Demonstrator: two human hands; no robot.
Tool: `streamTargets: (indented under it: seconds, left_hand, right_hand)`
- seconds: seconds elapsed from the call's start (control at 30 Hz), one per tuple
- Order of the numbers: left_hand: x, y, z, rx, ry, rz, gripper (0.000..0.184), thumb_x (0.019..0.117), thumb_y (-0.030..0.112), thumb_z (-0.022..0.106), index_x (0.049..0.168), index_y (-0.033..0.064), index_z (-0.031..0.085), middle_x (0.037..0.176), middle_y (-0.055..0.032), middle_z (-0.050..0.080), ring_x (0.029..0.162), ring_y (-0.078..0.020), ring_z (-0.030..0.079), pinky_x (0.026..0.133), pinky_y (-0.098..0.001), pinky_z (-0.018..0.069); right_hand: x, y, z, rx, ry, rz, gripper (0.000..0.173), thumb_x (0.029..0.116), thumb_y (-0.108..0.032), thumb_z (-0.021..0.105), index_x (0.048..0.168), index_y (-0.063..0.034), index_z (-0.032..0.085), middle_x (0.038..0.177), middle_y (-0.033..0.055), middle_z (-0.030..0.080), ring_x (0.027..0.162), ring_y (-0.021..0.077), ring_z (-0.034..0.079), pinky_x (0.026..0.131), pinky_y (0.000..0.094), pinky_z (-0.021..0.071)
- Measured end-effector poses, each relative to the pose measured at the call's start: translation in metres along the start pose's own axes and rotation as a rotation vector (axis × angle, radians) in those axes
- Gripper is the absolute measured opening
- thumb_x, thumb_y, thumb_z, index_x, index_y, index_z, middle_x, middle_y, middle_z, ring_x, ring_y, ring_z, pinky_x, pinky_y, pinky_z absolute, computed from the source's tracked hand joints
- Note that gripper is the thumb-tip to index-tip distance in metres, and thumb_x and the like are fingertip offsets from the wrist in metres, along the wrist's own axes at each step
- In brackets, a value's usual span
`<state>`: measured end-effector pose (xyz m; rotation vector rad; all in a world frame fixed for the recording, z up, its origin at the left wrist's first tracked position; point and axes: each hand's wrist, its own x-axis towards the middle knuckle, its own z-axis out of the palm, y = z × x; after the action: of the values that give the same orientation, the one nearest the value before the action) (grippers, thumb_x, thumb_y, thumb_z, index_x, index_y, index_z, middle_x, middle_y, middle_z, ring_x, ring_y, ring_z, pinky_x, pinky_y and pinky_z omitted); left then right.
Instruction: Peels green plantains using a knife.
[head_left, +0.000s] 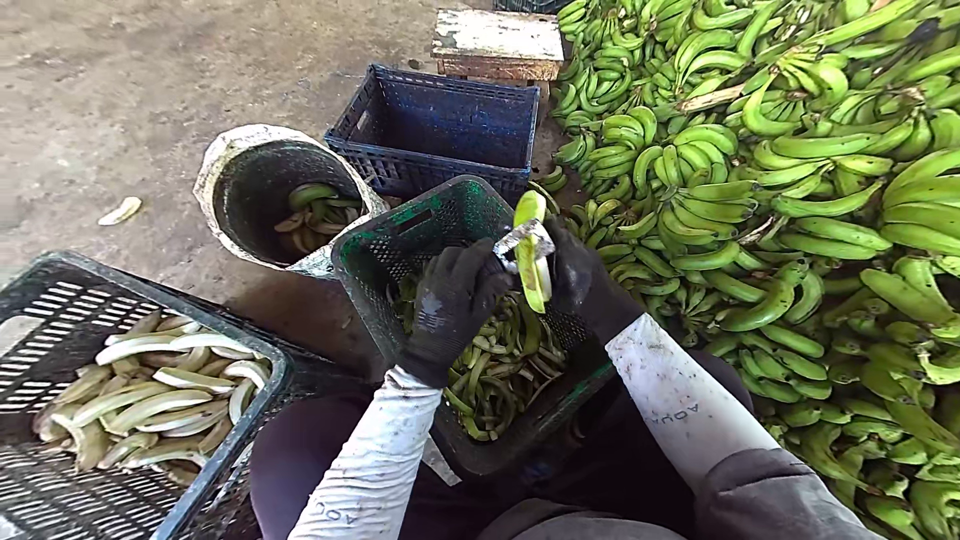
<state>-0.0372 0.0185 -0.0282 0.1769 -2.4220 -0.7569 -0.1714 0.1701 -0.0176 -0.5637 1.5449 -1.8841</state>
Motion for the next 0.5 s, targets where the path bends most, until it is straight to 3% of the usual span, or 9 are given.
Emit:
streamTargets:
  seconds: [0.03,0.17,0.23,0.3,0.33,0.4,0.43,0.5]
  left_hand:
    - [-0.002,0.001,0.006,0.023,0.019,0.030,0.049,0.0994,0.039,0.065,0.134,0.0042,0.064,0.109,-0.0197,0.067,0.099,-0.0365,0.066,0.085,-0.0528,0.0556]
    - [-0.005,0.003,0.018,0.100,0.068,0.093,0.050,0.0981,0.042,0.065,0.133,0.0069,0.066,0.105,-0.0203,0.067,0.096,-0.0382,0.067,0.079,-0.0521,0.0559]
    - [-0.006,0.003,0.017,0.124,0.079,0.099,0.049,0.0995,0.042,0.063,0.133,0.0066,0.066,0.103,-0.0196,0.067,0.094,-0.0374,0.066,0.078,-0.0504,0.0559]
    - [-0.006,0.005,0.017,0.125,0.070,0.061,0.048,0.0998,0.042,0.063,0.134,0.0072,0.065,0.104,-0.0201,0.067,0.096,-0.0392,0.066,0.077,-0.0520,0.0560]
    - [-0.005,0.005,0.016,0.116,0.061,0.029,0.048,0.0996,0.040,0.063,0.134,0.0072,0.065,0.106,-0.0210,0.067,0.098,-0.0403,0.066,0.078,-0.0535,0.0559]
    - [0.001,0.003,0.012,0.067,0.024,-0.069,0.048,0.1015,0.038,0.061,0.137,0.0056,0.062,0.111,-0.0223,0.067,0.101,-0.0394,0.067,0.085,-0.0546,0.0555]
    - [0.005,-0.001,0.009,0.034,0.003,-0.123,0.047,0.1031,0.037,0.059,0.137,0.0048,0.061,0.113,-0.0218,0.067,0.102,-0.0372,0.067,0.088,-0.0535,0.0550]
    - [0.011,-0.011,0.002,-0.036,-0.071,-0.234,0.045,0.1070,0.038,0.051,0.139,0.0072,0.060,0.118,-0.0185,0.067,0.106,-0.0321,0.067,0.093,-0.0514,0.0536]
  right_hand:
    - [0.004,0.001,-0.001,0.038,0.052,-0.029,0.045,0.1122,-0.037,0.027,0.123,-0.0103,0.061,0.100,0.0010,0.067,0.090,0.0065,0.066,0.081,0.0276,0.0577]
    - [0.008,0.000,0.005,0.123,0.218,0.021,0.043,0.1115,-0.041,0.031,0.116,-0.0108,0.062,0.090,0.0014,0.067,0.080,0.0077,0.066,0.072,0.0273,0.0586]
    - [0.004,-0.005,0.011,-0.032,0.254,-0.005,0.041,0.1120,-0.037,0.033,0.120,-0.0098,0.062,0.094,0.0016,0.067,0.083,0.0052,0.065,0.074,0.0242,0.0572]
    - [-0.002,-0.009,0.009,-0.274,0.170,-0.096,0.040,0.1120,-0.026,0.031,0.137,-0.0052,0.054,0.113,0.0045,0.064,0.099,0.0015,0.061,0.088,0.0196,0.0521]
    - [-0.004,-0.012,0.009,-0.318,0.147,-0.085,0.041,0.1125,-0.026,0.030,0.141,-0.0049,0.051,0.117,0.0051,0.062,0.101,0.0011,0.060,0.089,0.0194,0.0513]
    - [0.000,-0.009,0.009,-0.312,0.091,-0.053,0.042,0.1127,-0.031,0.030,0.138,-0.0077,0.053,0.110,0.0047,0.064,0.093,0.0049,0.062,0.081,0.0247,0.0548]
    - [0.000,-0.003,0.006,-0.351,0.026,-0.068,0.044,0.1125,-0.034,0.030,0.138,-0.0088,0.055,0.115,0.0056,0.066,0.098,0.0071,0.064,0.087,0.0279,0.0560]
    - [-0.006,0.000,0.003,-0.483,-0.104,-0.078,0.049,0.1122,-0.040,0.030,0.146,-0.0127,0.053,0.137,0.0058,0.061,0.122,0.0083,0.060,0.107,0.0323,0.0494]
